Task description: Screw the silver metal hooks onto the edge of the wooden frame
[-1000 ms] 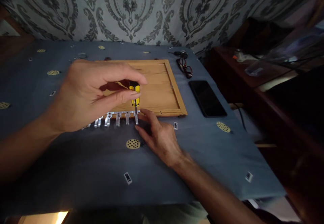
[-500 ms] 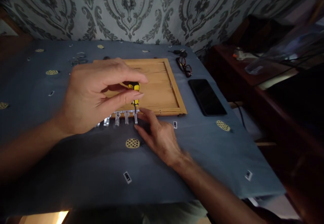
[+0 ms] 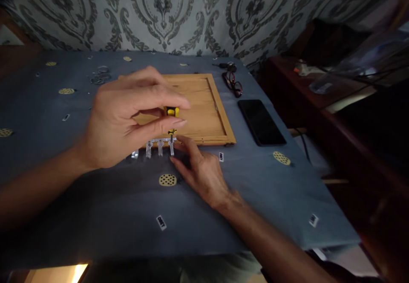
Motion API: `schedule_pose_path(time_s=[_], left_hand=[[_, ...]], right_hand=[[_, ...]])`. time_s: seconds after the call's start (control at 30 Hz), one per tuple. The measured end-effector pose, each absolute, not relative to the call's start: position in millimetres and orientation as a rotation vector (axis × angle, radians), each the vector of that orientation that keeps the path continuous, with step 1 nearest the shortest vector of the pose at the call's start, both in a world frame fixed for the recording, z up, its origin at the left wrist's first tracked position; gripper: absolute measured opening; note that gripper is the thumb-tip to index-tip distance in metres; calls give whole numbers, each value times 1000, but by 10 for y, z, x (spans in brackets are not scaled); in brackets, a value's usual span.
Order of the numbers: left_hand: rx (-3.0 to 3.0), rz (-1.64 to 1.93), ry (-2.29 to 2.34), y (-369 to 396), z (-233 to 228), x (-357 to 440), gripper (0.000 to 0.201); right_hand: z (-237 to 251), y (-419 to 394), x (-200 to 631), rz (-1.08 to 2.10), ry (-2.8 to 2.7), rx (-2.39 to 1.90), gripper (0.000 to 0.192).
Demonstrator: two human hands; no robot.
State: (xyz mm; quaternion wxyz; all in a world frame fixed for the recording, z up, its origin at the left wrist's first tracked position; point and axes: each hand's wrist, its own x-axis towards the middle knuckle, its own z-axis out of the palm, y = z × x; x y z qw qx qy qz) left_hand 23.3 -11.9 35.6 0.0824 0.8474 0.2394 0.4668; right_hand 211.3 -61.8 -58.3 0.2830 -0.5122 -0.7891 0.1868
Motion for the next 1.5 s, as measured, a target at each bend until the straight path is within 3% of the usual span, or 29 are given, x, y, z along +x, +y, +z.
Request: schedule_pose_path(time_s=[0.37, 0.7, 1.5], left_hand=[[2402, 1141, 788, -128, 455, 164, 15], [2532, 1272, 768, -125, 397, 216, 8], [2576, 1160, 793, -129, 477, 183, 6]], right_hand=[[-610, -620, 2121, 452, -2130, -1373, 39], [-595, -615, 2117, 458, -2133, -1389, 39], [-607, -618, 2127, 463, -2124, -1350, 38]])
